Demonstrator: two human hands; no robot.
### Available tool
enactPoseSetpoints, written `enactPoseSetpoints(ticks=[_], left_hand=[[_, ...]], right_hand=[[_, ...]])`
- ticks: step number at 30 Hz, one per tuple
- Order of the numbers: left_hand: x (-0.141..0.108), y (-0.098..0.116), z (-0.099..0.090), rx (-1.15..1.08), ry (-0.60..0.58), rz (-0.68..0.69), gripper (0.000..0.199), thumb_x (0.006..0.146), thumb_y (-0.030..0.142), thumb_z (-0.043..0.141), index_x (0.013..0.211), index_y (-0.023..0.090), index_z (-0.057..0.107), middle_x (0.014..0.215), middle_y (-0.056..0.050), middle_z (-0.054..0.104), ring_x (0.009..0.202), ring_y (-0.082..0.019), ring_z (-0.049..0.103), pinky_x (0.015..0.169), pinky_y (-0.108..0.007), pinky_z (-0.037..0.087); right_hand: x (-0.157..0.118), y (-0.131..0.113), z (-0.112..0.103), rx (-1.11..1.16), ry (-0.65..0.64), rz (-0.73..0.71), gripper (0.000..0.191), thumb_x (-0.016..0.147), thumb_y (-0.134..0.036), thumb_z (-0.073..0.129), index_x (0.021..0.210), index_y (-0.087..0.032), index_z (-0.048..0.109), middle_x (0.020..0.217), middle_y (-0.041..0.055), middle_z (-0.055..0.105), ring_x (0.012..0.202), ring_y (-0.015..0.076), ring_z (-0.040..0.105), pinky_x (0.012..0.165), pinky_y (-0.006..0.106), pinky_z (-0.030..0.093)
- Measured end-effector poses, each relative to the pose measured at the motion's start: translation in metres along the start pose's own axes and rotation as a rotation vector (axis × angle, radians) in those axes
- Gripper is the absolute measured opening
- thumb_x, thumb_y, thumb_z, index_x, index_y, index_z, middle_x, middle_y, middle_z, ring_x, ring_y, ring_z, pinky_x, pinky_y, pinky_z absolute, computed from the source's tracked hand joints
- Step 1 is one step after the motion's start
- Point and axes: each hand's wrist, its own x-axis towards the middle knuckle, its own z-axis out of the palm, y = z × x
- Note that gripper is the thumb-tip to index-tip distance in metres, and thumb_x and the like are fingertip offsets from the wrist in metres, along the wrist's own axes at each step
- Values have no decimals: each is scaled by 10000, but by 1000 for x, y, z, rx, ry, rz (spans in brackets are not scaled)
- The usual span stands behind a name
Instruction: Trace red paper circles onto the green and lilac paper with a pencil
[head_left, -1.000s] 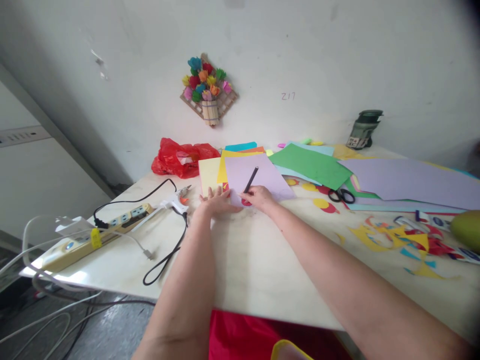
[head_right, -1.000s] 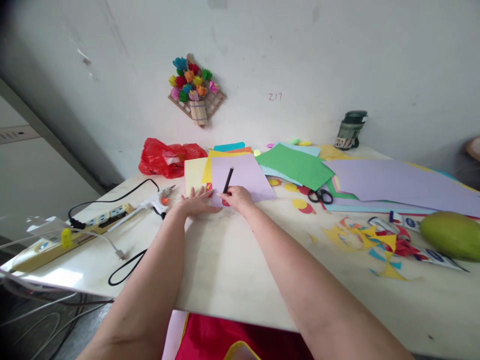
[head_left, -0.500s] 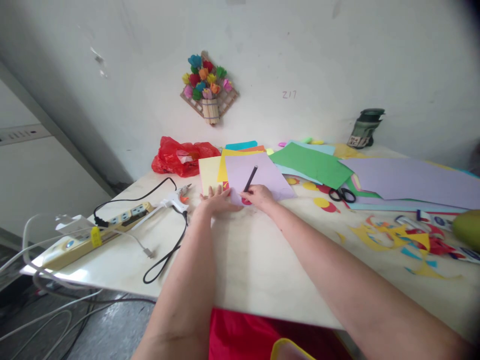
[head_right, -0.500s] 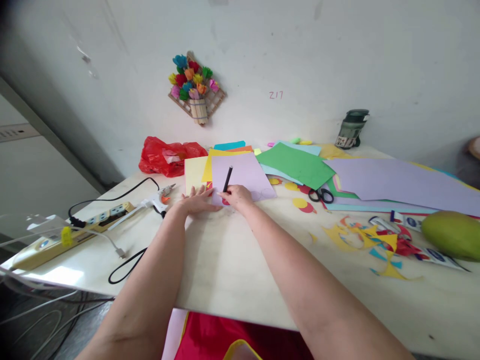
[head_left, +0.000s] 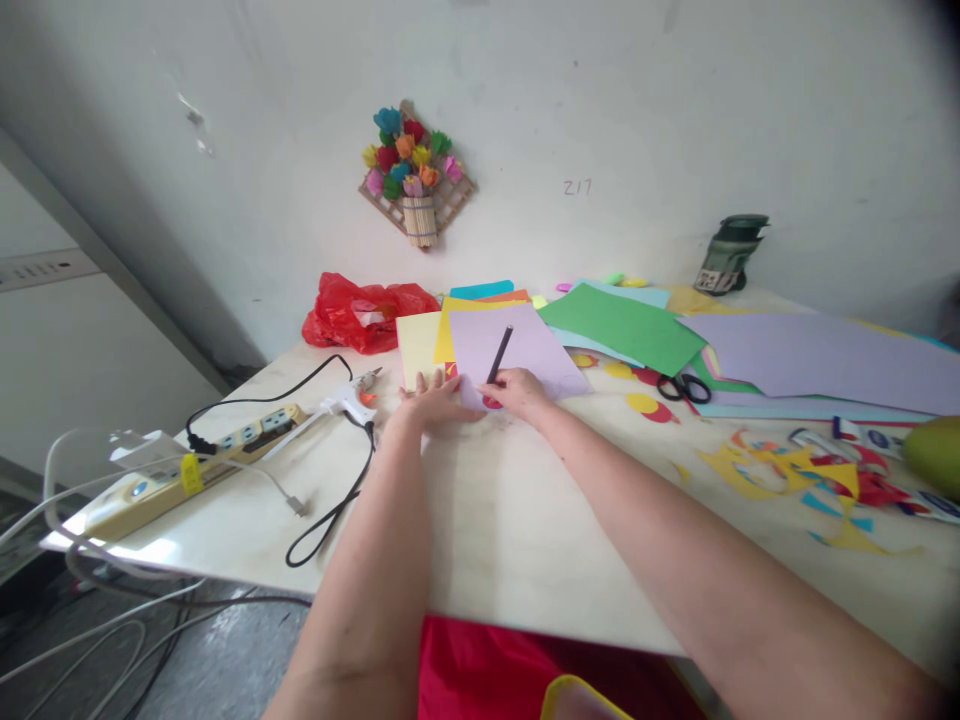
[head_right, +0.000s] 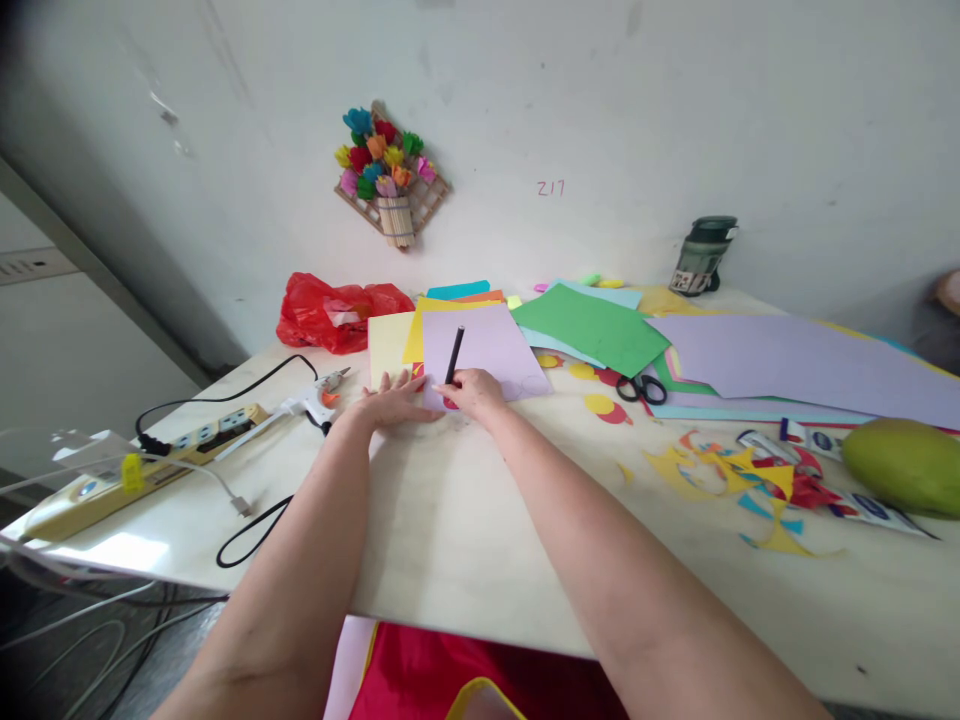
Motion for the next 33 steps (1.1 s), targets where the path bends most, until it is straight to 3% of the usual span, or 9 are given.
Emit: enactPoseSetpoints(ticks=[25,33], left_hand=[[-2,1,-3,3,-12,-1,917,567,731,399,1334,368,54,1415,-2,-80,1236,-356,-123,902,-641,12],[-2,1,-2,14,-1,-12,883,590,729,374,1334,369,64,1416,9,-65,1239,-356,-110,902,-641,13]], right_hand=[[-1,0,-2,35,-53,7,319,660,-480,543,641,-178,644,609,17,638,582,108,572,489,180,365],[1,6,2,125,-10,-15,331,693,-482,518,737,-178,644,656,23,652,613,113,590,531,185,403]])
